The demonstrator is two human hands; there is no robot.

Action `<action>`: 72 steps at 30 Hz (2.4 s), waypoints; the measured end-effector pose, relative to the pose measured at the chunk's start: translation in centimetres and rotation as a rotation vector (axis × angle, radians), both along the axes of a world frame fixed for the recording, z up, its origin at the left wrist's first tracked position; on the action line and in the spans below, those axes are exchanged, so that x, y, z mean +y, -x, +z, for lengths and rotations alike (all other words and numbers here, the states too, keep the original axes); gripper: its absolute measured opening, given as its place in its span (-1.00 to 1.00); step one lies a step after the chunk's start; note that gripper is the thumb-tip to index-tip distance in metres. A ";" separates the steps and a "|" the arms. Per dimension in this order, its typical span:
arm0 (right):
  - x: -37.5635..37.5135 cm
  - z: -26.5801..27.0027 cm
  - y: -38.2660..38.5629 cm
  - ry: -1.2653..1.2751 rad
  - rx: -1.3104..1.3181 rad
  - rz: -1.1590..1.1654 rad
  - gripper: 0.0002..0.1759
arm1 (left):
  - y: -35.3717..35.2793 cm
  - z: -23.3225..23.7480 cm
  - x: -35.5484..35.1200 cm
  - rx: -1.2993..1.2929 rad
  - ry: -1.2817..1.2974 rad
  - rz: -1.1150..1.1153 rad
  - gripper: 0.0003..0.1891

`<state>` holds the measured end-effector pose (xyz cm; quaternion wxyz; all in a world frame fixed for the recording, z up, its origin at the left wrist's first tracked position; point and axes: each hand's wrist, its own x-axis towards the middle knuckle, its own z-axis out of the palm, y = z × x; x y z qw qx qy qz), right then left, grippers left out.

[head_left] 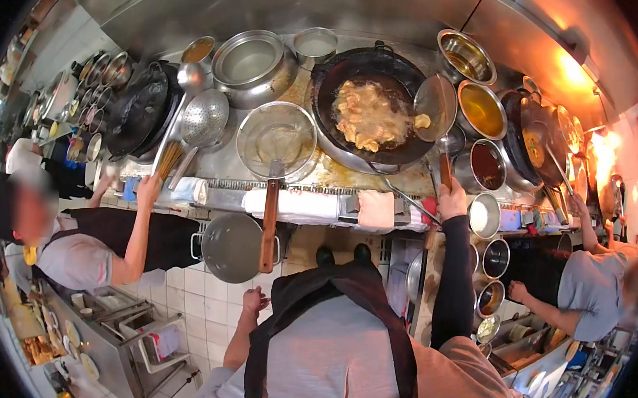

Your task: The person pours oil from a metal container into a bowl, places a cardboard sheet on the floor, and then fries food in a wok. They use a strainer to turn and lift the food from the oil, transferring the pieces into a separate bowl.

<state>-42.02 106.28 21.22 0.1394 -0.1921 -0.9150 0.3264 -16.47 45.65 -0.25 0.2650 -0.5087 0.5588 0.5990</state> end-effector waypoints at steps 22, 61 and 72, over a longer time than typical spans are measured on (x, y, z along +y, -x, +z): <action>-4.4 4.5 4.1 0.786 -0.039 0.087 -0.51 | -0.5 -1.2 -0.3 -0.011 -0.020 0.004 -0.66; -12.2 9.1 -3.6 0.009 0.052 0.400 -0.38 | -5.7 -4.2 -2.1 0.103 0.039 -0.285 -0.67; -11.9 6.4 -0.7 -0.100 -0.037 0.146 -0.33 | 5.5 0.8 0.0 0.156 0.018 -0.011 -0.57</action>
